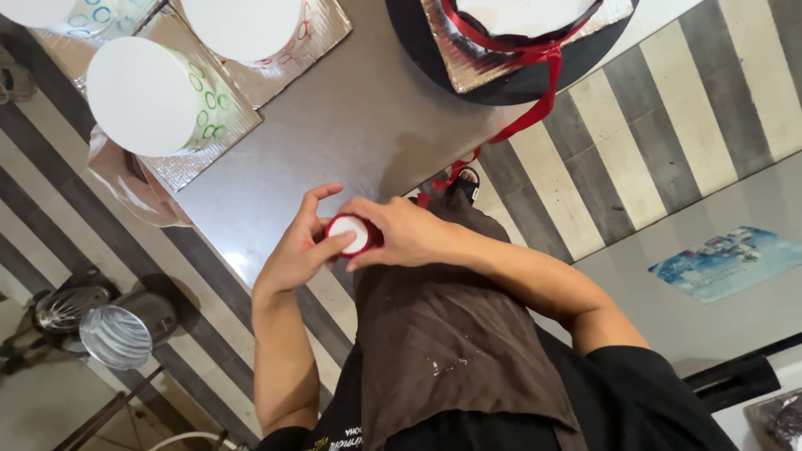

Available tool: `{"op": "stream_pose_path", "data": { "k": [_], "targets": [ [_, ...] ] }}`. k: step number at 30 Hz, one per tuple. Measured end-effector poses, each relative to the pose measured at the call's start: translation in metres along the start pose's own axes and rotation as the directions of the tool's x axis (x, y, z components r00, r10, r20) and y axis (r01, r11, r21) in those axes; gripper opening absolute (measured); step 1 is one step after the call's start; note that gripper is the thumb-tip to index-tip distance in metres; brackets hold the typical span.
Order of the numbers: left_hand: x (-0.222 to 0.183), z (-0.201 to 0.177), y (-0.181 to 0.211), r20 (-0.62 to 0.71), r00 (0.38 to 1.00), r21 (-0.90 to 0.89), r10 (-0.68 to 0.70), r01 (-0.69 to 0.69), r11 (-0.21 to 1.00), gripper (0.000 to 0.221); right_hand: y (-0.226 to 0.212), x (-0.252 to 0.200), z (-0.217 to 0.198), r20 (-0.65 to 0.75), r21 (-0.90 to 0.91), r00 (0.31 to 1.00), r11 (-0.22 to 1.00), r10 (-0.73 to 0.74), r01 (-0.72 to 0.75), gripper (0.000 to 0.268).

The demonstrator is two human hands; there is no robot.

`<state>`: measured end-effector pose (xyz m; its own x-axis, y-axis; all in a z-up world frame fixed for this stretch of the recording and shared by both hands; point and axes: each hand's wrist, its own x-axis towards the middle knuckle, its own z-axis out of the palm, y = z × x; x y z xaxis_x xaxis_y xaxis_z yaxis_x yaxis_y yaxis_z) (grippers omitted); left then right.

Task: The person places a decorated cake on the worktable and ties a red ribbon around it, forming a bow at the front. They then pull out more ribbon from the spool, cut it with scissors, and adjust the cake on its board.

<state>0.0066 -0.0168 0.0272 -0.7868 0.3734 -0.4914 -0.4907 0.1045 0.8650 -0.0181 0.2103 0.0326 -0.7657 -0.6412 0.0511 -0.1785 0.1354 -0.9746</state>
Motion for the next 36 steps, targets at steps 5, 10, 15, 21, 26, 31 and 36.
{"op": "stream_pose_path", "data": {
  "k": [5, 10, 15, 21, 26, 31, 36],
  "targets": [
    [-0.002, 0.018, 0.009, -0.191, 0.978, 0.031, -0.084, 0.092, 0.995, 0.069, 0.019, 0.007, 0.026, -0.14, -0.18, 0.982, 0.972, 0.129, -0.153, 0.057],
    [-0.01, -0.03, -0.026, -0.259, 0.957, -0.231, -0.132, 0.071, 0.97, 0.057, 0.015, 0.014, 0.015, -0.024, -0.193, 0.989, 0.97, 0.145, -0.147, 0.053],
    [-0.022, -0.116, -0.082, -0.403, 0.889, -0.334, -0.219, 0.08, 0.939, 0.043, 0.029, 0.03, -0.029, -0.029, -0.424, 1.0, 0.905, 0.009, -0.021, 0.019],
    [-0.031, -0.145, -0.104, -0.681, 0.692, -0.182, -0.239, 0.157, 0.971, 0.042, -0.055, 0.073, -0.065, -0.224, -0.768, 0.852, 0.624, -0.473, 0.144, 0.013],
    [-0.008, -0.141, -0.122, -0.776, 0.631, 0.164, -0.001, 0.203, 0.965, 0.042, -0.03, 0.14, -0.015, -0.187, -0.87, 0.64, 0.428, -0.745, 0.244, 0.019],
    [0.018, -0.116, -0.098, -0.75, 0.641, 0.362, 0.161, 0.195, 0.911, 0.042, 0.053, 0.156, 0.052, -0.175, -0.879, 0.868, 0.47, -0.465, 0.075, 0.024],
    [0.01, -0.115, -0.084, -0.697, 0.693, 0.452, 0.182, 0.228, 0.862, 0.046, 0.054, 0.071, 0.075, -0.312, -0.69, 0.902, 0.724, -0.299, 0.002, 0.024]
  ]
}}
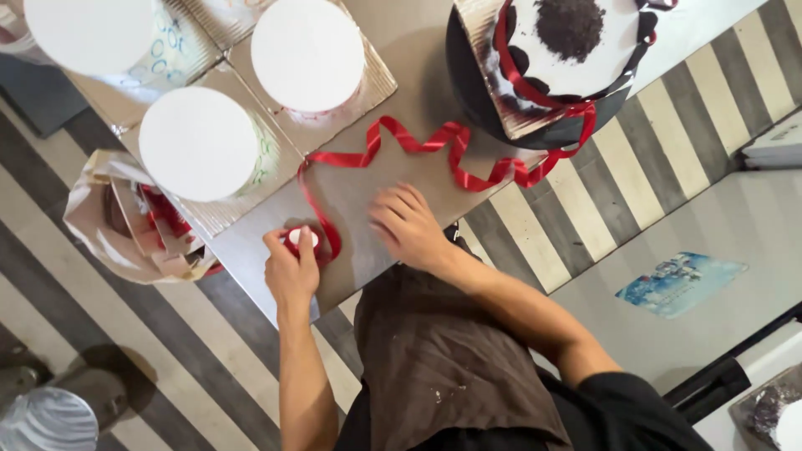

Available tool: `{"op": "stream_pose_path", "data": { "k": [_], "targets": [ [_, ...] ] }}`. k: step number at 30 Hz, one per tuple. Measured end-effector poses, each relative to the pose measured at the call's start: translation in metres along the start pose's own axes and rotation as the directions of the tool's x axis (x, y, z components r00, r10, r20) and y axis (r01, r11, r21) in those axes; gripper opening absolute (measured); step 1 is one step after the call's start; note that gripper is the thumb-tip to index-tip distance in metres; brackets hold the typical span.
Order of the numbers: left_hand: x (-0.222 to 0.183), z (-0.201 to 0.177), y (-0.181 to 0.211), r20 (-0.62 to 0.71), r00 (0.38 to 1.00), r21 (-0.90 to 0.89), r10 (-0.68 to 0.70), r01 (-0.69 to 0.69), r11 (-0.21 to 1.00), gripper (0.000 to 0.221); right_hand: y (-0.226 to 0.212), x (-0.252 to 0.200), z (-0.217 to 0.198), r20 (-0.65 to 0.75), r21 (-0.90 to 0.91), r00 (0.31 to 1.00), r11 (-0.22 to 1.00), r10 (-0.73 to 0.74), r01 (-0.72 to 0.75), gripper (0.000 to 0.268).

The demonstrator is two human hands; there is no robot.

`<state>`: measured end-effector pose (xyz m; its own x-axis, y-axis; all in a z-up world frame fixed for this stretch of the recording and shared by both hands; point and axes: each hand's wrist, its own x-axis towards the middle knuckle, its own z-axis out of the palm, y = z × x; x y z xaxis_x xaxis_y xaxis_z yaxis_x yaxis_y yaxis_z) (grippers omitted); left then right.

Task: The person places a decorated cake on the worktable and ties a red ribbon around it, forming a bow at the front. They then pull out more ribbon from the spool, cut it with scissors, and adjust the cake on its board.

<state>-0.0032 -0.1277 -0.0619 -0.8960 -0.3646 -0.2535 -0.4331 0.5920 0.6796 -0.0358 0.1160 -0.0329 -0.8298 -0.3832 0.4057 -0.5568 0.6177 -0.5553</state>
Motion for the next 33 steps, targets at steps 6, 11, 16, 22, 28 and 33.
{"op": "stream_pose_path", "data": {
  "k": [6, 11, 16, 22, 28, 33],
  "targets": [
    [-0.008, -0.005, 0.006, -0.137, 0.966, 0.153, 0.217, -0.196, 0.969, 0.055, 0.005, -0.036, -0.102, -0.366, -0.024, 0.93, 0.999, 0.023, -0.034, 0.018],
    [-0.013, 0.017, 0.008, -0.311, 0.893, 0.178, 0.325, -0.281, 0.943, 0.058, 0.078, -0.045, -0.196, -0.617, -0.161, 0.785, 0.966, 0.062, -0.202, 0.01],
    [-0.026, 0.054, 0.026, -0.409, 0.861, 0.186, 0.303, -0.247, 0.951, 0.061, 0.225, -0.055, -0.275, -0.691, -0.008, 0.667, 0.92, 0.277, -0.391, 0.009],
    [-0.066, 0.116, 0.125, -0.539, 0.765, 0.316, 0.351, -0.203, 0.927, 0.062, 0.401, -0.058, -0.317, -0.384, -0.156, 0.844, 0.874, 0.376, -0.46, 0.022],
    [-0.115, 0.195, 0.259, -0.509, 0.794, 0.052, 0.332, -0.356, 0.933, 0.044, 0.49, -0.053, -0.311, -0.229, -0.294, 0.961, 0.93, 0.155, -0.22, 0.039],
    [-0.133, 0.239, 0.359, -0.24, 0.903, -0.093, 0.358, -0.388, 0.917, 0.024, 0.496, -0.061, -0.316, -0.145, -0.241, 0.867, 0.833, 0.477, -0.499, 0.024]
  ]
}}
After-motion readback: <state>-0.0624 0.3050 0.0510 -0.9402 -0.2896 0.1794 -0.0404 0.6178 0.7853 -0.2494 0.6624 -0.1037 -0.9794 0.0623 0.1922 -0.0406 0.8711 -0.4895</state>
